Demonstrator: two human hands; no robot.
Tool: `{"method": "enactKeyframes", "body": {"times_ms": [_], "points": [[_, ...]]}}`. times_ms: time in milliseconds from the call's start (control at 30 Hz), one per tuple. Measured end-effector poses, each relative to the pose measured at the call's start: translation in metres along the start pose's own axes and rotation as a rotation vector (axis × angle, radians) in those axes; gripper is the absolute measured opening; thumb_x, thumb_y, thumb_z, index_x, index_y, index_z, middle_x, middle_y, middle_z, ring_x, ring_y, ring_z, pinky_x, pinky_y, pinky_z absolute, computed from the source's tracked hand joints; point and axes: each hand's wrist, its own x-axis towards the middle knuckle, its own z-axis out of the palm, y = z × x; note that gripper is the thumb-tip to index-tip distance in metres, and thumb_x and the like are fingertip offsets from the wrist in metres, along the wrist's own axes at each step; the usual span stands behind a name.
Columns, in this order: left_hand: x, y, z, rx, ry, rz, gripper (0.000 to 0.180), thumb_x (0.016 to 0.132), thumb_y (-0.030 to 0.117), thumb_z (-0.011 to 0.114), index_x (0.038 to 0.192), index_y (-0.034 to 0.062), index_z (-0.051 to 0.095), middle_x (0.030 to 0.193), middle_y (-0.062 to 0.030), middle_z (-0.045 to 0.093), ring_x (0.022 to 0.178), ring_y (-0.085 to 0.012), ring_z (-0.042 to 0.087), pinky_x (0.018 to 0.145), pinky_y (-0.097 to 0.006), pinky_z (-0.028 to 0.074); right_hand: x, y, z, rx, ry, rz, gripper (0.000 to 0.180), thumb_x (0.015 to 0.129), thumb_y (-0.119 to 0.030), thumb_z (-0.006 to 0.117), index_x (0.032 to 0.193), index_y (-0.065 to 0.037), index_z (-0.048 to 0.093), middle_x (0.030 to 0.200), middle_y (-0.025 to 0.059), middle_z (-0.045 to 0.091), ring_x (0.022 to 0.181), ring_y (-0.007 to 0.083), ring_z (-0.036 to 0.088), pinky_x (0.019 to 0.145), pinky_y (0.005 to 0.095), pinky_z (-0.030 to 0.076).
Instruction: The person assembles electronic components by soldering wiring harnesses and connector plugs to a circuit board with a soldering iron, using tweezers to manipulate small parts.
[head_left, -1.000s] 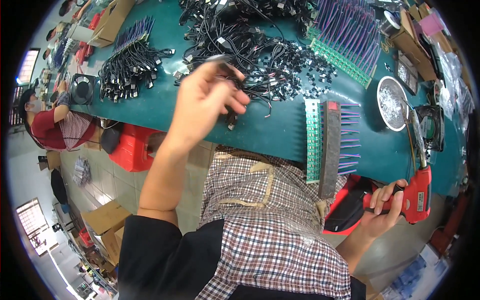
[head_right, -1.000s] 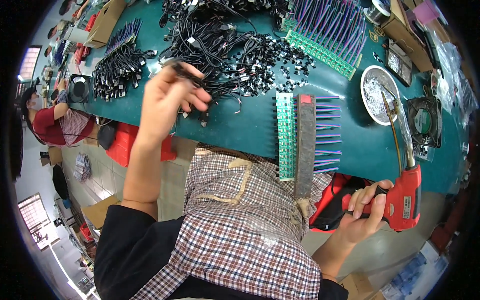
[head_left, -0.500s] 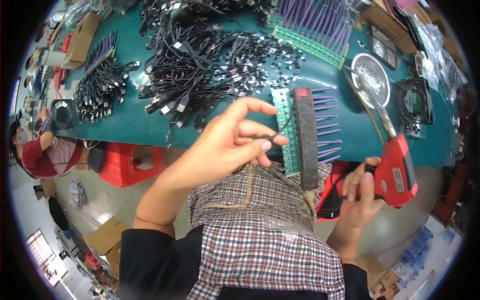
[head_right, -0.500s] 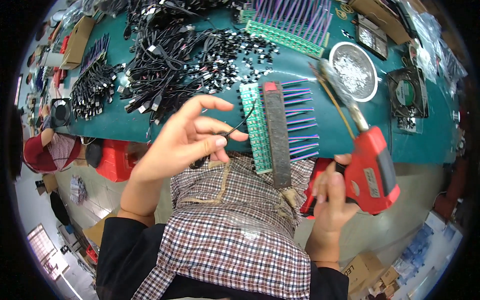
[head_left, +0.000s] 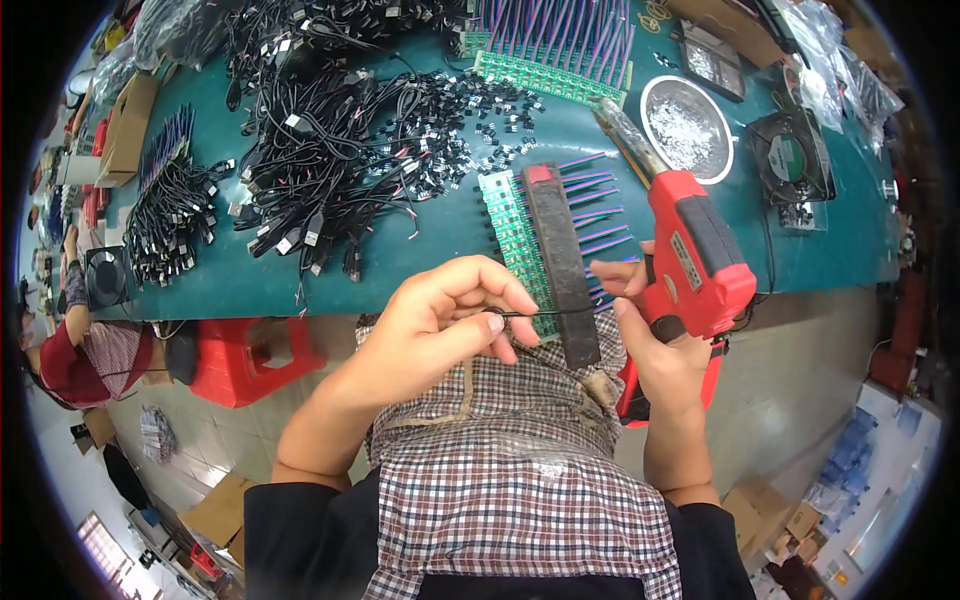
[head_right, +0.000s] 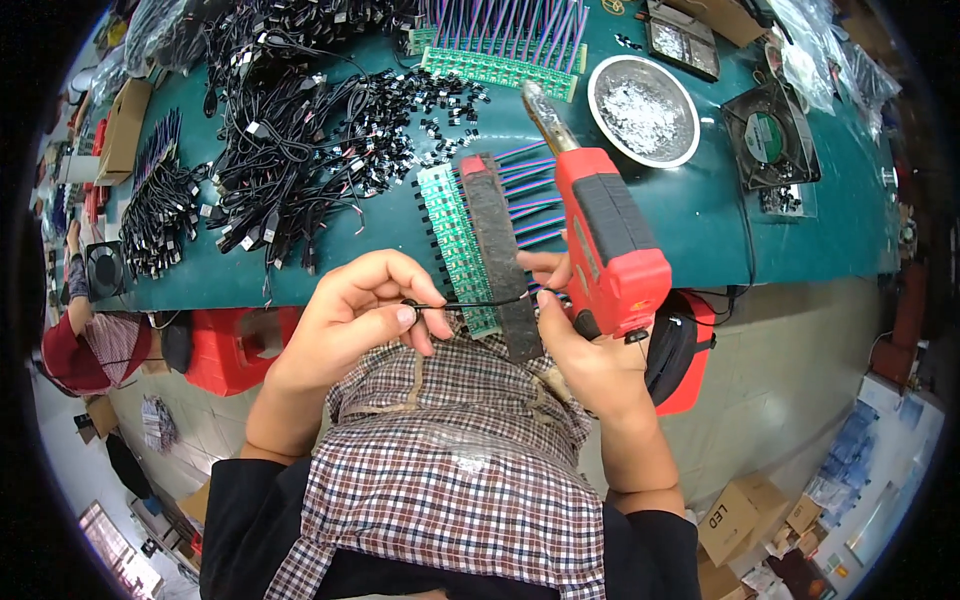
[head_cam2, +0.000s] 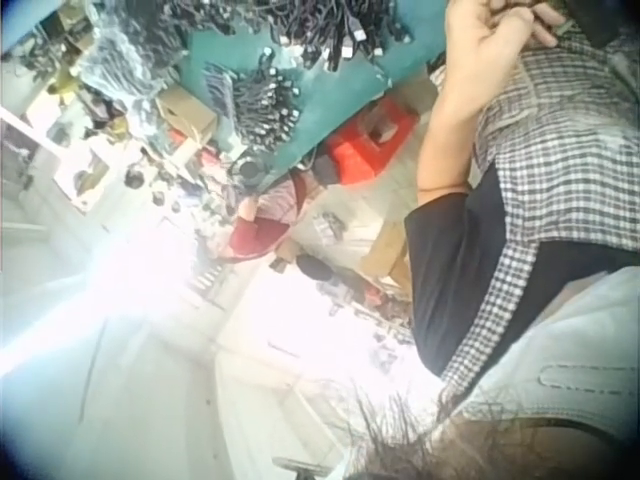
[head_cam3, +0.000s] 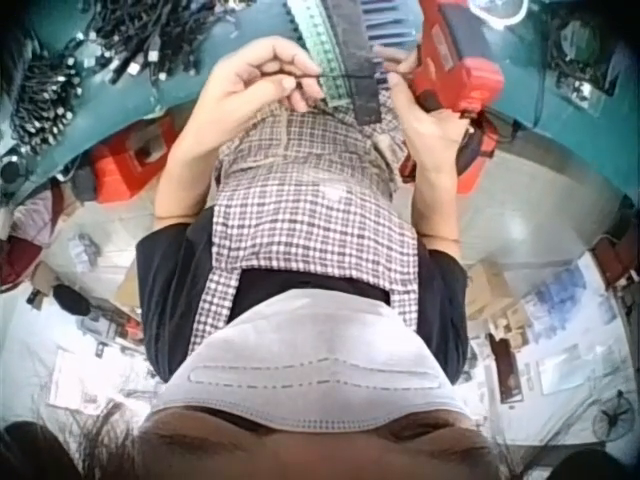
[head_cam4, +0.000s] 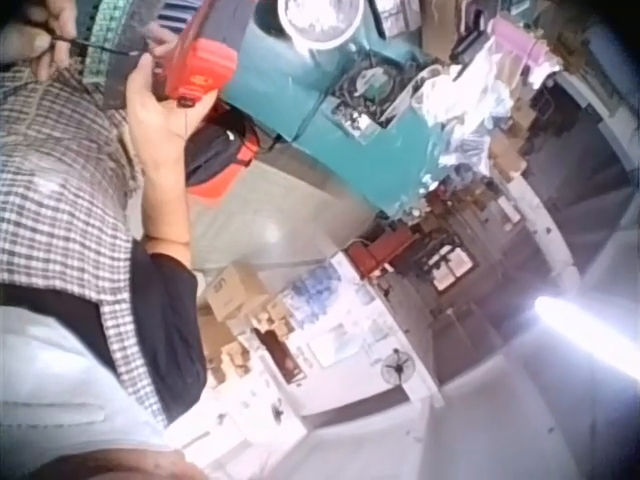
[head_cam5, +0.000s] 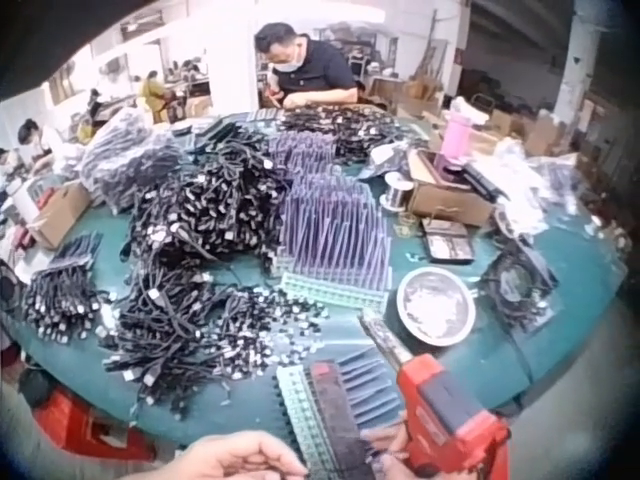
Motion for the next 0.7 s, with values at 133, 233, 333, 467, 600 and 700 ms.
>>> {"method": "enactKeyframes", "body": {"times_ms": [133, 233, 333, 467, 600, 700], "points": [[-0.002, 0.000, 0.001, -0.008, 0.024, 0.033, 0.017, 0.096, 0.001, 0.051, 0.110, -0.0027, 0.059, 0.097, -0.0151, 0.070, 0.080, -0.0175, 0.070, 0.072, -0.027, 0.055, -0.003, 0.003, -0.004, -0.003, -0.048, 0.032, 0.060, 0.083, 0.020, 0.056, 0.138, 0.004, 0.039, 0.095, 0.0067, 0.053, 0.104, 0.0306, 0.068, 0.091, 0.0401, 0.056], [-0.003, -0.001, -0.002, -0.022, 0.019, 0.024, 0.016, 0.095, 0.000, 0.051, 0.109, -0.0024, 0.059, 0.098, -0.0143, 0.069, 0.082, -0.0173, 0.069, 0.075, -0.028, 0.056, -0.005, -0.003, -0.004, 0.065, -0.045, 0.038, 0.033, 0.085, 0.012, 0.066, 0.114, 0.002, 0.054, 0.094, 0.0089, 0.066, 0.094, 0.0191, 0.070, 0.074, 0.0280, 0.055], [-0.005, -0.007, -0.007, 0.056, 0.058, 0.052, 0.017, 0.094, -0.003, 0.053, 0.110, -0.0026, 0.059, 0.100, -0.0123, 0.069, 0.088, -0.0171, 0.069, 0.080, -0.029, 0.057, -0.005, -0.012, 0.003, 0.183, 0.044, 0.110, 0.044, 0.084, 0.010, 0.070, 0.123, 0.002, 0.050, 0.090, 0.0057, 0.064, 0.092, 0.0167, 0.069, 0.070, 0.0264, 0.053], [-0.009, -0.003, 0.007, 0.421, 0.085, 0.100, 0.022, 0.089, -0.007, 0.063, 0.111, -0.0039, 0.060, 0.102, -0.0076, 0.067, 0.096, -0.0149, 0.069, 0.086, -0.029, 0.055, -0.005, -0.012, -0.004, 0.002, -0.117, 0.088, 0.064, 0.079, 0.019, 0.065, 0.136, 0.003, 0.040, 0.092, 0.0058, 0.054, 0.087, 0.0203, 0.067, 0.074, 0.0298, 0.054], [0.002, -0.009, 0.029, 0.693, 0.135, 0.353, 0.014, 0.083, 0.006, 0.077, 0.092, 0.0029, 0.066, 0.085, -0.0091, 0.067, 0.078, -0.0226, 0.071, 0.062, -0.034, 0.056, -0.007, -0.015, 0.001, -0.120, -0.174, 0.115, 0.054, 0.082, 0.000, 0.078, 0.129, 0.001, 0.050, 0.102, 0.0065, 0.065, 0.089, 0.0129, 0.066, 0.076, 0.0279, 0.053], [0.005, -0.011, 0.027, 0.925, 0.178, 0.519, 0.018, 0.078, -0.001, 0.079, 0.092, 0.0017, 0.068, 0.085, -0.0080, 0.067, 0.068, -0.0189, 0.068, 0.057, -0.029, 0.053, -0.005, -0.015, 0.003, -0.257, -0.167, 0.155, 0.054, 0.080, -0.003, 0.081, 0.126, 0.001, 0.053, 0.105, 0.0080, 0.066, 0.089, 0.0155, 0.066, 0.079, 0.0291, 0.053]]}}
